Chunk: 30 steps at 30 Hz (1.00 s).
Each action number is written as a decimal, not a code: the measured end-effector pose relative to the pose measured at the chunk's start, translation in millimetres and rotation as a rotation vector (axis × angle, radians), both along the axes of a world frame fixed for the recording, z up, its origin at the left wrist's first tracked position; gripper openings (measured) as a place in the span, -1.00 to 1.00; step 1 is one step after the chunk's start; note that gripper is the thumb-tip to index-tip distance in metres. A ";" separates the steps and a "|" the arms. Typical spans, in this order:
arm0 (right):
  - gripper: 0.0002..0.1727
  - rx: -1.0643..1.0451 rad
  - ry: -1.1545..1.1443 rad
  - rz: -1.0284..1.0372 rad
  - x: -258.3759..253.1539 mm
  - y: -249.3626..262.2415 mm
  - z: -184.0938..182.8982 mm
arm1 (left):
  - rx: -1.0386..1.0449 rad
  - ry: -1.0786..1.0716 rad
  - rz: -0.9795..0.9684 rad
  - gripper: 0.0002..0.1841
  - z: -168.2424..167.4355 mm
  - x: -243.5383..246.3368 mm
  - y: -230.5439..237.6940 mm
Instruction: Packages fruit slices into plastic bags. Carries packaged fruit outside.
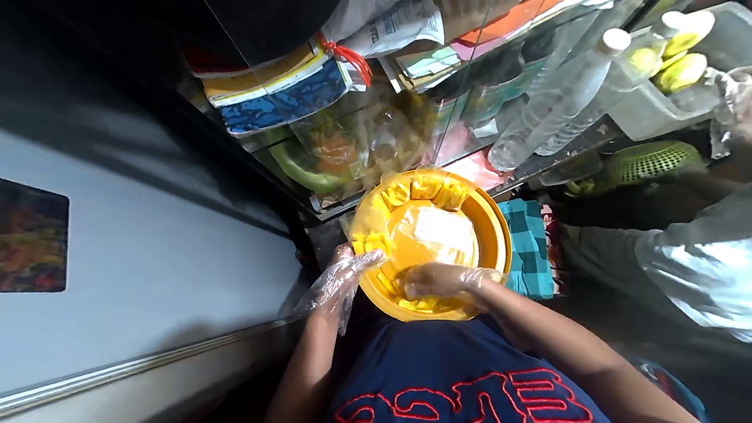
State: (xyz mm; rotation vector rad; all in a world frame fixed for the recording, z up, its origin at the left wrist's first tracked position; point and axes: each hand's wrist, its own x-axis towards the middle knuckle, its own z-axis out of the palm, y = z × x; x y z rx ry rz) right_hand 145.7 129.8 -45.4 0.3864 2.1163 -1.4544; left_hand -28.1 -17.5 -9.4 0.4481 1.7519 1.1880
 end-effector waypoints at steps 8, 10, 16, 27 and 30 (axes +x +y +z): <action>-0.57 -0.010 0.049 0.192 -16.8 -15.6 -13.8 | -0.010 -0.084 0.041 -0.61 0.5 10.2 10.7; -0.63 -0.020 0.015 0.169 -16.8 -14.2 -9.1 | -0.006 -0.090 0.019 -0.59 -5.1 7.7 9.4; -0.72 -0.079 -0.079 -0.157 0.7 12.5 15.2 | 0.027 -0.095 -0.019 -0.48 -5.3 9.3 11.7; -0.81 -0.253 0.443 -0.671 47.6 52.4 80.1 | -0.147 0.336 -0.482 -0.51 -14.3 19.8 24.5; -0.84 -0.183 0.583 -0.726 41.0 49.2 95.9 | -0.165 0.441 -0.570 -0.45 -12.9 24.2 25.4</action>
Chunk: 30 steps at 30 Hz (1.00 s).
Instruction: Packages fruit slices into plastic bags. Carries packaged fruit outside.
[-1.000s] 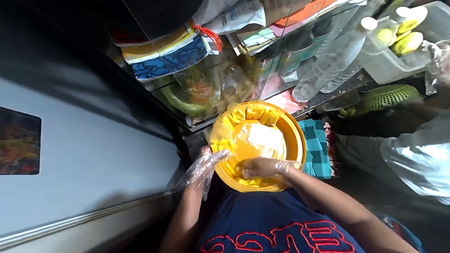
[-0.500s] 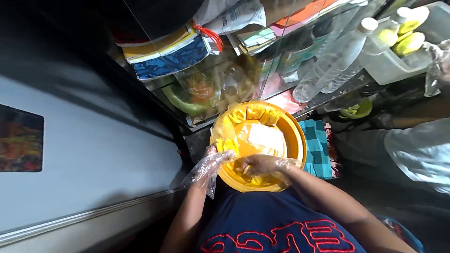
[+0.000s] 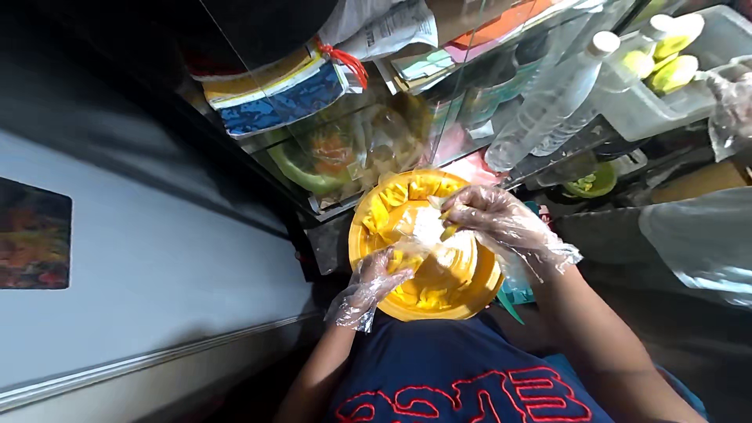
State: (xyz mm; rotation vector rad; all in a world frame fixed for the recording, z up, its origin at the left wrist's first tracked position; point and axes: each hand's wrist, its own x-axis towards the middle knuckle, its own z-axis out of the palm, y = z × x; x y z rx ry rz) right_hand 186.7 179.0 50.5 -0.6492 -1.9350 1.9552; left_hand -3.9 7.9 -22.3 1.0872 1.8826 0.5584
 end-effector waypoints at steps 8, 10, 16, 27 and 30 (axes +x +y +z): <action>-0.89 0.429 -0.129 0.072 -24.6 -22.3 27.6 | 0.080 0.079 -0.048 -0.44 7.3 9.6 2.2; -0.86 0.593 -0.150 0.093 -27.6 -24.7 24.9 | 0.070 0.090 -0.061 -0.42 11.3 10.6 2.7; -0.88 0.863 -0.104 0.204 -28.7 -22.8 25.3 | 0.166 0.024 -0.027 -0.46 11.7 13.3 0.1; -0.88 1.091 -0.103 0.362 -30.8 -16.8 27.2 | 0.163 -0.234 -0.029 -0.51 20.5 13.7 -1.5; -0.95 1.054 -0.130 0.380 -36.5 -18.8 26.2 | 0.128 -0.236 -0.068 -0.48 26.1 14.0 -0.5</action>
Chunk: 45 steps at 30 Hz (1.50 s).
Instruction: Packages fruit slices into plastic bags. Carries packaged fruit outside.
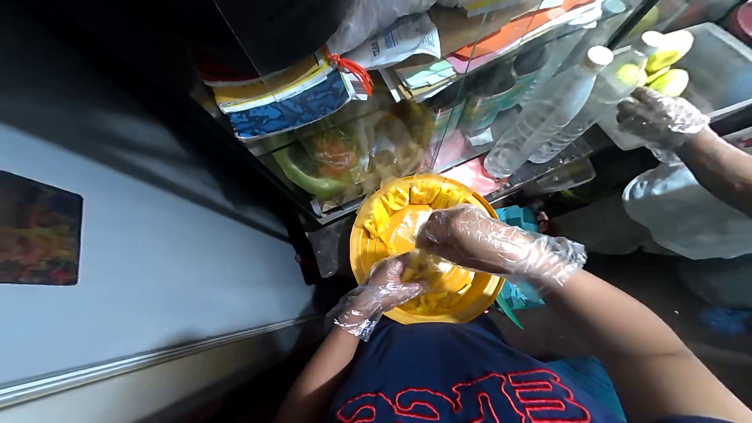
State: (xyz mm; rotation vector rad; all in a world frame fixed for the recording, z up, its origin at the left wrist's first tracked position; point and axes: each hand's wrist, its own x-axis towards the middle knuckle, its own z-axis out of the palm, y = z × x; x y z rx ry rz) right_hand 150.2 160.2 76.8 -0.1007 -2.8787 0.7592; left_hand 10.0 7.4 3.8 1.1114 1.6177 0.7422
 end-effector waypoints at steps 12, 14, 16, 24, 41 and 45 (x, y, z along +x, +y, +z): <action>-0.89 -0.350 -0.414 0.016 -19.3 25.7 9.0 | -0.059 -0.415 0.084 -0.58 10.2 -4.1 1.8; -0.92 -0.360 -0.445 0.004 -23.6 27.7 3.3 | -0.065 -0.372 0.087 -0.60 9.6 -4.6 3.1; -0.94 -0.381 -0.462 -0.005 -26.3 29.0 -3.3 | -0.017 -0.312 0.097 -0.66 2.3 -4.7 1.7; -0.77 -0.432 -0.493 0.041 -24.8 31.1 -5.5 | -0.025 -0.073 0.177 -0.63 -0.1 -4.8 -0.9; -0.79 -0.273 -0.531 -0.001 -28.2 26.4 -0.4 | 0.066 0.041 0.244 -0.65 10.0 5.8 0.4; -0.78 -0.275 -0.499 -0.002 -29.1 25.3 -5.5 | 0.064 0.102 0.297 -0.63 8.5 8.1 -0.5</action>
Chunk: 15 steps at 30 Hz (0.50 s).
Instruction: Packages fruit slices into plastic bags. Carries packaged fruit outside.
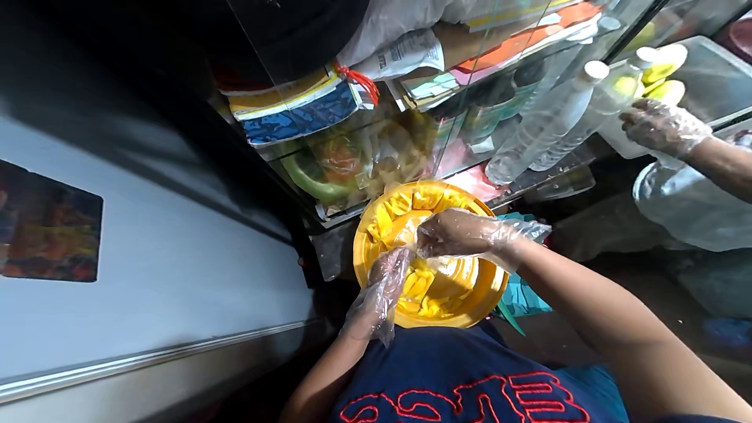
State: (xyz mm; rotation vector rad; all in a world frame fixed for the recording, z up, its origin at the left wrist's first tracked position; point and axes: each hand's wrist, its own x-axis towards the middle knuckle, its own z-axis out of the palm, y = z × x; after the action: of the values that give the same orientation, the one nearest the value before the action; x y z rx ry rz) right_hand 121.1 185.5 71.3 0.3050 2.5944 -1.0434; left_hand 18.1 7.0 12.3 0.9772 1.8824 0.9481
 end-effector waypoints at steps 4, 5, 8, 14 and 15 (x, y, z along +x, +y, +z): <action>-0.80 0.000 -0.013 -0.043 -2.3 -9.2 -7.7 | -0.035 0.040 0.031 -0.62 2.7 1.0 3.6; -0.79 -0.006 -0.025 -0.059 -2.9 -10.0 -8.8 | -0.033 0.047 0.032 -0.62 1.3 0.2 4.3; -0.74 -0.019 -0.058 -0.091 -5.9 -3.2 -10.8 | 0.003 0.034 0.074 -0.66 -1.8 -1.2 4.8; -0.73 -0.046 0.069 -0.086 3.9 -6.9 -10.0 | 0.031 0.033 0.160 -0.71 -2.6 -2.1 4.2; -0.70 -0.031 0.080 -0.063 5.9 -6.6 -10.8 | 0.036 0.030 0.166 -0.71 -3.9 -3.0 4.4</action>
State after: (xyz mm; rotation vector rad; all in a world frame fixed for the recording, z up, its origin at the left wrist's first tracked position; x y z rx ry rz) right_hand 127.0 178.9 60.5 0.3460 2.6519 -1.1386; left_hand 15.1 11.4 8.4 0.8706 2.0015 1.0722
